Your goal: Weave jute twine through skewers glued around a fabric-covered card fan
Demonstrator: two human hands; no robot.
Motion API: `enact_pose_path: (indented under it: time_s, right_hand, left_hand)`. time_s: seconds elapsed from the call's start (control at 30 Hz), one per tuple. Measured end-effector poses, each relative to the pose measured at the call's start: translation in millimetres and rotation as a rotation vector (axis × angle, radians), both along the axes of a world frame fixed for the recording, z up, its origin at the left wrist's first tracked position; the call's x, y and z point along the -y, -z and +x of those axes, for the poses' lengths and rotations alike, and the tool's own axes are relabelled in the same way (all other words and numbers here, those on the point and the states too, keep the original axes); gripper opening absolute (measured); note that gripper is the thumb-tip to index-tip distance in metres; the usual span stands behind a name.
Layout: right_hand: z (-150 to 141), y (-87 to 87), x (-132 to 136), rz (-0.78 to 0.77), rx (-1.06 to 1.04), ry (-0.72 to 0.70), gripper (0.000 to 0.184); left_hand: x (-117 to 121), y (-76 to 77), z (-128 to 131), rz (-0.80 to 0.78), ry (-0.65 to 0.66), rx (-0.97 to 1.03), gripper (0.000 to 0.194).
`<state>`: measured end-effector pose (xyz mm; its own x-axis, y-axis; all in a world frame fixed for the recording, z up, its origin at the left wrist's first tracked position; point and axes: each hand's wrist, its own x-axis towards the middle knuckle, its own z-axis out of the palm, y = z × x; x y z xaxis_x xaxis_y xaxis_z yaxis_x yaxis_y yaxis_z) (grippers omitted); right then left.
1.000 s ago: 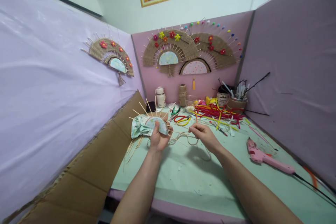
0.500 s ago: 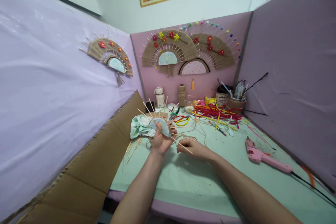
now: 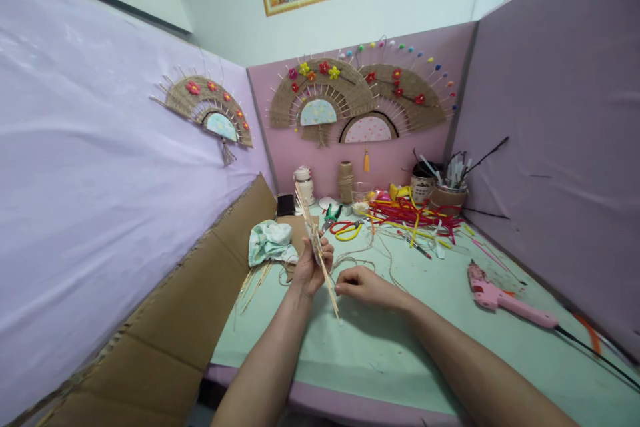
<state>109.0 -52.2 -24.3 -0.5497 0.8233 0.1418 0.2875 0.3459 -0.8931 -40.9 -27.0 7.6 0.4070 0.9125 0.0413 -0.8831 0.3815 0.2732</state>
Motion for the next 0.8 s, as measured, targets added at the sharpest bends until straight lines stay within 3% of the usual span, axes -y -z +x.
enact_pose_path:
  time_s: [0.2,0.43,0.8]
  right_hand:
    - [-0.4,2.4,-1.7,0.019,0.01,0.034,0.024]
    - [2.0,2.8,-5.4,0.051,0.0,0.163,0.023]
    - [6.7,5.8,-13.6,0.037,-0.046,0.282,0.029]
  left_hand:
    - [-4.1,1.0,0.1,-0.011,0.021,0.025,0.033]
    - [-9.3,-3.1,-4.8,-0.053,0.029,-0.098,0.03]
    - [-18.4,4.6,-0.7,-0.152,-0.201,-0.251,0.019]
